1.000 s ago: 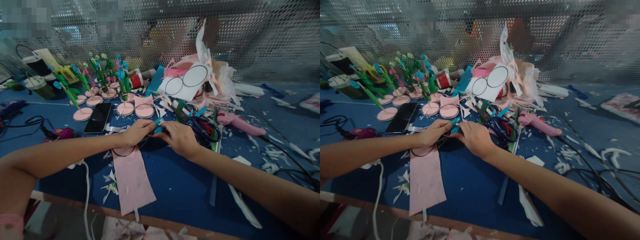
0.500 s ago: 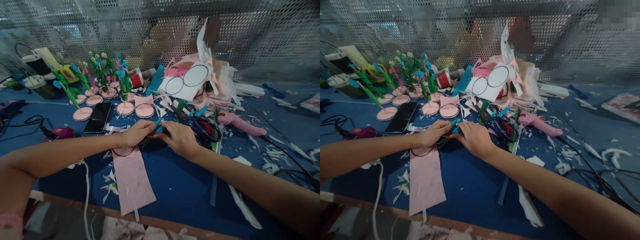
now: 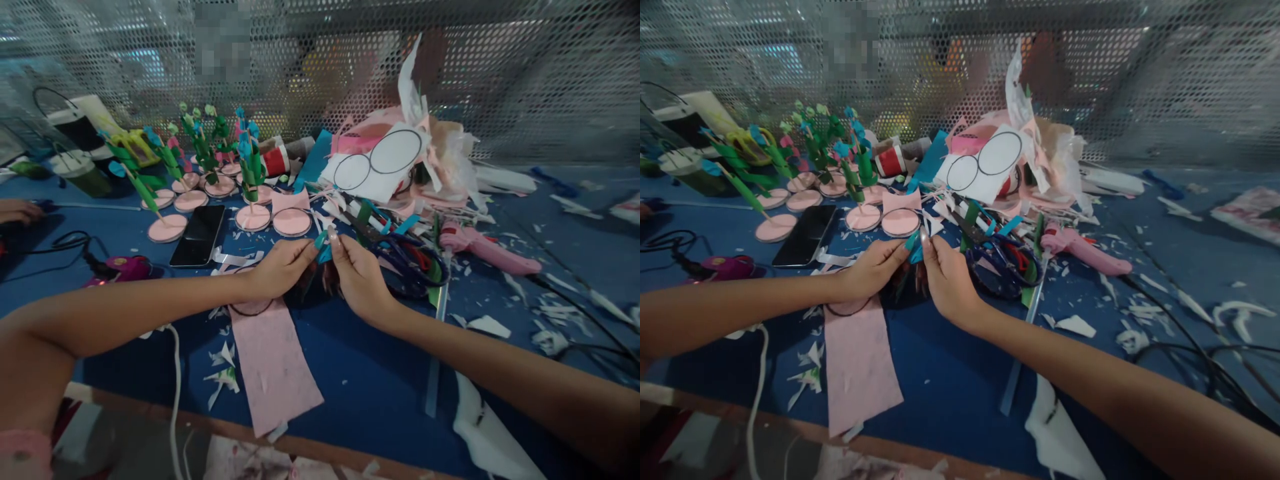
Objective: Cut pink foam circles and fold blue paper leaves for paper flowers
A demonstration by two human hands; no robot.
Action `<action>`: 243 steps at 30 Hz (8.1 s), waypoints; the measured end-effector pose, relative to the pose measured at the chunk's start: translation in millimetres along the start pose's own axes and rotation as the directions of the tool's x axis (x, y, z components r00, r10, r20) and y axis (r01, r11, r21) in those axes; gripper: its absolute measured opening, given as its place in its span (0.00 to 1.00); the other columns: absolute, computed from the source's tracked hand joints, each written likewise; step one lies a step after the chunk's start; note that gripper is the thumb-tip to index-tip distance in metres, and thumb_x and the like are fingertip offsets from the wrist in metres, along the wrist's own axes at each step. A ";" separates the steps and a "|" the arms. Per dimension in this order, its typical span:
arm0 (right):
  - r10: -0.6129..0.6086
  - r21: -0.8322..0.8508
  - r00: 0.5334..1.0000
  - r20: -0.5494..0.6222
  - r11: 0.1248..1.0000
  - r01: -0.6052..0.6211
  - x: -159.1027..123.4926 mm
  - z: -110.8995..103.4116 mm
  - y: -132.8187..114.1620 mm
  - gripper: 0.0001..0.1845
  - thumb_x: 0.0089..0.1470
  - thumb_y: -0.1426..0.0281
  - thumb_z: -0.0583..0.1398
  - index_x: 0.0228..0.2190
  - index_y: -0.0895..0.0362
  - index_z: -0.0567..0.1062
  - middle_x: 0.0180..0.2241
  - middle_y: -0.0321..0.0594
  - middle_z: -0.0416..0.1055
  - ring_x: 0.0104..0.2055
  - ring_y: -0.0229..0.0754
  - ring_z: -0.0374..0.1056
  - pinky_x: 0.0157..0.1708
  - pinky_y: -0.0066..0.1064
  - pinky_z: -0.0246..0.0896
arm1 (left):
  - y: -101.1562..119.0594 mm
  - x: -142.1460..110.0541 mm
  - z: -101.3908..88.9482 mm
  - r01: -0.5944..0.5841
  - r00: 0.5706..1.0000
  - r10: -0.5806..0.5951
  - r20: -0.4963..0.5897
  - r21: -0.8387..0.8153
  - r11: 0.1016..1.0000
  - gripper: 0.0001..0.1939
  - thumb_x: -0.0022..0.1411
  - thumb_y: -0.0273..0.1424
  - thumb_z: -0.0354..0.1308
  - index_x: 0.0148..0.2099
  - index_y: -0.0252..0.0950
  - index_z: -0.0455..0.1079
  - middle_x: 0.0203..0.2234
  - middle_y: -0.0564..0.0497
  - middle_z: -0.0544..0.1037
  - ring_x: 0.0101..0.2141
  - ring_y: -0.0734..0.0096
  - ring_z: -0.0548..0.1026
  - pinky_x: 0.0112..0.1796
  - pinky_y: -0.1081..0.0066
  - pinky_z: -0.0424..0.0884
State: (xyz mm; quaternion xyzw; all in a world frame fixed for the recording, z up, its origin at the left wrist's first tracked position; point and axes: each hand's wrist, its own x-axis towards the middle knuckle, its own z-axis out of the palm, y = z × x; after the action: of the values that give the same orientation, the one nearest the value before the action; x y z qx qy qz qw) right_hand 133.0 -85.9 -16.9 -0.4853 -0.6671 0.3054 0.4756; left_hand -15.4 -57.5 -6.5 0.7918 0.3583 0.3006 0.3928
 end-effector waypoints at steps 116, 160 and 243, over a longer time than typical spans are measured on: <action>0.118 0.395 0.990 -0.074 0.915 -0.079 0.7 17.2 -6.0 0.28 0.48 0.41 0.53 0.19 0.53 0.59 0.10 0.27 0.55 0.08 0.30 0.50 0.05 0.24 0.43 | 3.9 -0.4 10.4 -0.126 0.936 0.200 -0.290 0.255 0.959 0.20 0.67 0.46 0.34 0.32 0.38 0.53 0.19 0.55 0.61 0.20 0.74 0.60 0.25 0.71 0.56; -0.142 0.007 0.978 -0.151 0.989 0.145 -7.3 9.4 -9.2 0.24 0.61 0.54 0.47 0.18 0.53 0.58 0.13 0.30 0.56 0.15 0.33 0.55 0.17 0.26 0.48 | 5.4 -6.3 10.0 -0.214 0.936 0.256 -0.242 0.186 0.959 0.17 0.68 0.44 0.36 0.31 0.39 0.50 0.20 0.56 0.59 0.20 0.76 0.58 0.23 0.72 0.55; -0.421 -0.406 0.898 -0.126 0.848 0.340 2.8 7.0 -1.3 0.14 0.61 0.68 0.48 0.23 0.53 0.55 0.18 0.31 0.54 0.19 0.35 0.53 0.21 0.28 0.44 | -2.3 -6.8 9.0 -0.261 0.819 0.438 -0.370 0.439 0.860 0.13 0.68 0.32 0.42 0.28 0.38 0.51 0.18 0.57 0.58 0.19 0.77 0.58 0.23 0.72 0.53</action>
State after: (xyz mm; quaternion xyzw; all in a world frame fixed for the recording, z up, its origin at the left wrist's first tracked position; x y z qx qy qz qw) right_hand 125.8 -83.3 -17.4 -0.4536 -0.7419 0.0190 0.4933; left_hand -13.1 -65.6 -14.3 0.8104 0.3360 0.4736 0.0780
